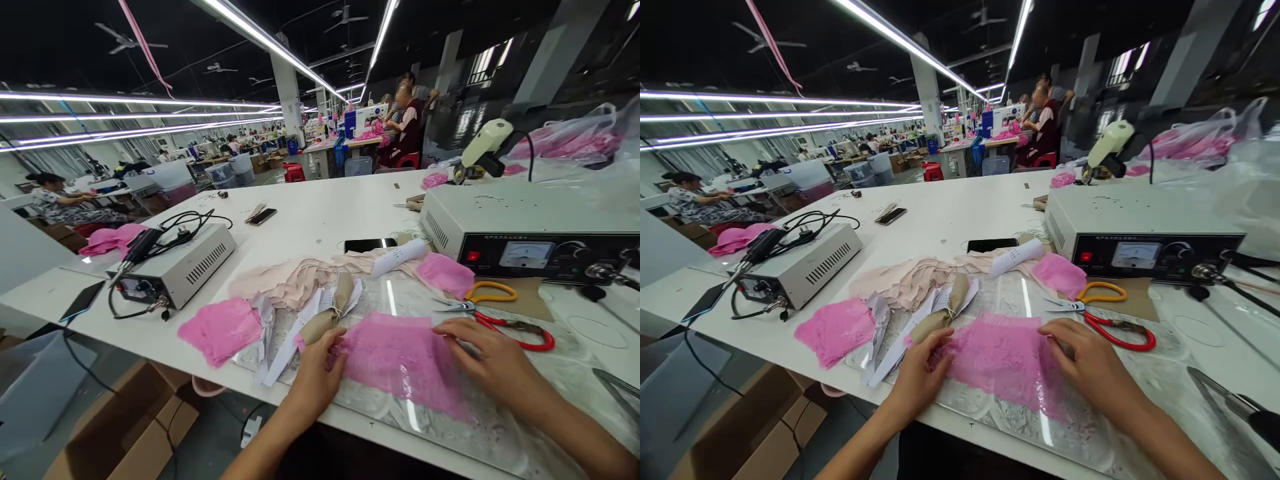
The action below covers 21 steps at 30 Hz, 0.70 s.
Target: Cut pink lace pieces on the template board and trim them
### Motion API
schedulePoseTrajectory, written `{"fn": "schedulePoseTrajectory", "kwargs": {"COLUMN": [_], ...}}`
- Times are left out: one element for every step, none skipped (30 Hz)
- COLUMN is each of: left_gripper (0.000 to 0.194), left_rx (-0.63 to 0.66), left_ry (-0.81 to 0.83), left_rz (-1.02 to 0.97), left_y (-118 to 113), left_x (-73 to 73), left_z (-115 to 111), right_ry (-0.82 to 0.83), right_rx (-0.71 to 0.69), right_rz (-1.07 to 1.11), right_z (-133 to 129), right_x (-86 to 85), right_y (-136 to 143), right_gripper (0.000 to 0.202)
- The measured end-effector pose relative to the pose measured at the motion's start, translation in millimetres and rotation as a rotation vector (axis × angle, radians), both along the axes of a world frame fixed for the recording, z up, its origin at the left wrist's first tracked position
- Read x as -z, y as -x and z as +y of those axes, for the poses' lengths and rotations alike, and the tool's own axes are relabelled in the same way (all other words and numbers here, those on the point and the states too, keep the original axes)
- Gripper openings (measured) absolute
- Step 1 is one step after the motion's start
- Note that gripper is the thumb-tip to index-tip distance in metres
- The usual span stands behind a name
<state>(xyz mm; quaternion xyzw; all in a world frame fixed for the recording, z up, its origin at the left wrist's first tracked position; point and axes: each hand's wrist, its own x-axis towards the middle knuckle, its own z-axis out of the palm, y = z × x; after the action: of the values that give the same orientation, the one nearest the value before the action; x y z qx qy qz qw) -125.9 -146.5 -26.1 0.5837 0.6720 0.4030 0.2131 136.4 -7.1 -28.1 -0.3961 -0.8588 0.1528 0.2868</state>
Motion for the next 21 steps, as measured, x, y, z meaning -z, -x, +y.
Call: {"fn": "schedulePoseTrajectory", "kwargs": {"left_gripper": [0.034,0.034,0.033,0.033,0.033,0.032,0.033,0.032,0.032,0.032,0.032,0.034,0.036,0.038,0.040,0.040,0.039,0.038,0.036,0.035,0.035], "left_rx": [0.005,0.010,0.013,0.016,0.020,0.024,0.029,0.034,0.039,0.041,0.042,0.046,0.051,0.055,0.058,0.059,0.058,0.056,0.054,0.053,0.050], "left_ry": [0.005,0.012,0.020,0.030,0.041,0.050,0.059,0.064,0.067,0.070,0.075,0.082,0.090,0.094,0.095,0.091,0.086,0.080,0.077,0.076,0.076], "left_rz": [0.002,0.004,0.008,0.014,0.019,0.023,0.024,0.022,0.019,0.019,0.024,0.032,0.041,0.050,0.057,0.062,0.067,0.072,0.077,0.082,0.086], "left_y": [2,4,7,9,12,14,16,17,18,19,20,20,20,20,20,21,21,22,24,25,27], "left_x": [-0.4,-0.6,-0.8,-0.8,-0.7,-0.5,-0.2,0.1,0.4,0.6,0.8,0.9,0.8,0.7,0.4,0.1,-0.3,-0.6,-0.8,-0.9,-0.6], "left_z": [-2,-4,-5,-7,-9,-10,-12,-13,-13,-14,-14,-14,-15,-15,-15,-16,-16,-17,-17,-18,-18], "right_ry": [0.006,0.013,0.021,0.030,0.042,0.055,0.068,0.080,0.091,0.099,0.106,0.112,0.115,0.122,0.131,0.142,0.153,0.164,0.176,0.190,0.206], "right_rx": [-0.026,-0.043,-0.054,-0.060,-0.070,-0.085,-0.104,-0.130,-0.160,-0.197,-0.238,-0.279,-0.323,-0.367,-0.412,-0.452,-0.484,-0.507,-0.522,-0.531,-0.535], "right_rz": [-0.010,-0.020,-0.031,-0.043,-0.057,-0.073,-0.088,-0.103,-0.118,-0.134,-0.153,-0.176,-0.205,-0.239,-0.275,-0.310,-0.342,-0.369,-0.389,-0.402,-0.407], "right_z": [4,7,9,10,12,13,14,15,15,16,15,15,13,11,9,7,5,3,2,1,1], "right_x": [0.8,1.4,1.5,1.3,0.5,-0.9,-2.9,-5.6,-8.8,-12.3,-16.0,-19.6,-22.7,-25.2,-27.0,-27.9,-28.1,-27.6,-26.6,-25.2,-23.6], "right_y": [3,5,6,7,9,12,17,25,35,47,61,76,91,106,119,131,141,148,154,158,161], "right_gripper": [0.031,0.031,0.031,0.031,0.031,0.030,0.030,0.029,0.028,0.026,0.024,0.022,0.018,0.013,0.011,0.012,0.014,0.016,0.017,0.018,0.019]}}
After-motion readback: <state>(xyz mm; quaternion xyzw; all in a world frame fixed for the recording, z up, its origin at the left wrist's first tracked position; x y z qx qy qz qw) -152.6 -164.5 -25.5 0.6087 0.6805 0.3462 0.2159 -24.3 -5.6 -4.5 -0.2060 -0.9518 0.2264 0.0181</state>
